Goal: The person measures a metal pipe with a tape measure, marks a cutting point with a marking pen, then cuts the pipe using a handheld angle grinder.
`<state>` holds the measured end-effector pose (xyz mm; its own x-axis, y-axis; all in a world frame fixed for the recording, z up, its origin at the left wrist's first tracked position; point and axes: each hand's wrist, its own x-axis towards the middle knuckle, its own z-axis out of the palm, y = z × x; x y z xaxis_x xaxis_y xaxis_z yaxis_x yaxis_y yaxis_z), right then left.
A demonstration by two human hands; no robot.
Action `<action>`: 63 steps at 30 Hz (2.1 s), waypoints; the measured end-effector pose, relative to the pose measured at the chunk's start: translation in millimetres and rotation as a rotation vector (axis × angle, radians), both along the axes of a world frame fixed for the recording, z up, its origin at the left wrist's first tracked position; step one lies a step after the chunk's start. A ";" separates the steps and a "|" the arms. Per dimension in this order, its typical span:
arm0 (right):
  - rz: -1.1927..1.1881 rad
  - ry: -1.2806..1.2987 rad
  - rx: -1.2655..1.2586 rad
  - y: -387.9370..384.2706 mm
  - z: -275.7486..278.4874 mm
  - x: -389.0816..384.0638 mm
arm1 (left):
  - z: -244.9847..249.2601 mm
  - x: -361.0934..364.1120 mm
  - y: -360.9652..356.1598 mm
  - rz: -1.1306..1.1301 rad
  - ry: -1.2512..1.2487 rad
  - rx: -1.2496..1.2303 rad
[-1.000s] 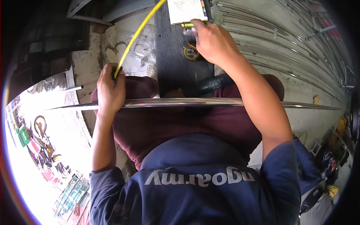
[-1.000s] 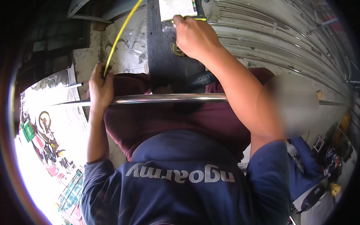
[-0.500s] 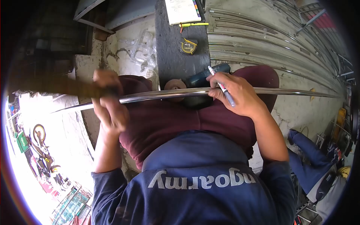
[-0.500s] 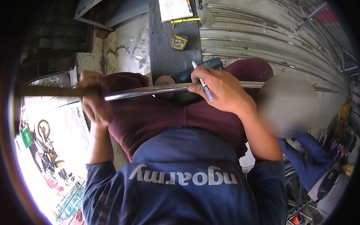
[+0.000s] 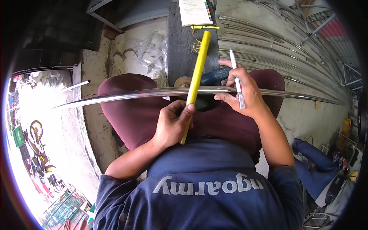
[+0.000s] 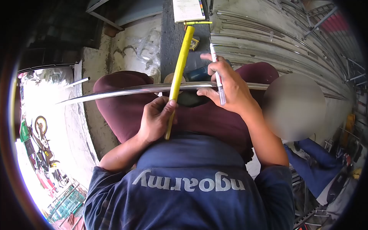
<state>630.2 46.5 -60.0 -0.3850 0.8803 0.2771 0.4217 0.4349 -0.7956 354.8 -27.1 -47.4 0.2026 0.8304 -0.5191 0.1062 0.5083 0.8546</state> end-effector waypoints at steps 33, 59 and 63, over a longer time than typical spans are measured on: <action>0.257 -0.338 0.006 -5.4 19.3 -27.2 | -61.0 16.4 9.8 -0.092 -0.109 0.424; 0.040 -0.381 -0.022 -14.7 20.7 -5.7 | -85.1 66.8 25.2 0.067 -0.297 0.353; 0.038 -0.370 0.089 -22.4 15.0 -6.2 | -86.6 75.6 30.5 0.012 -0.317 0.326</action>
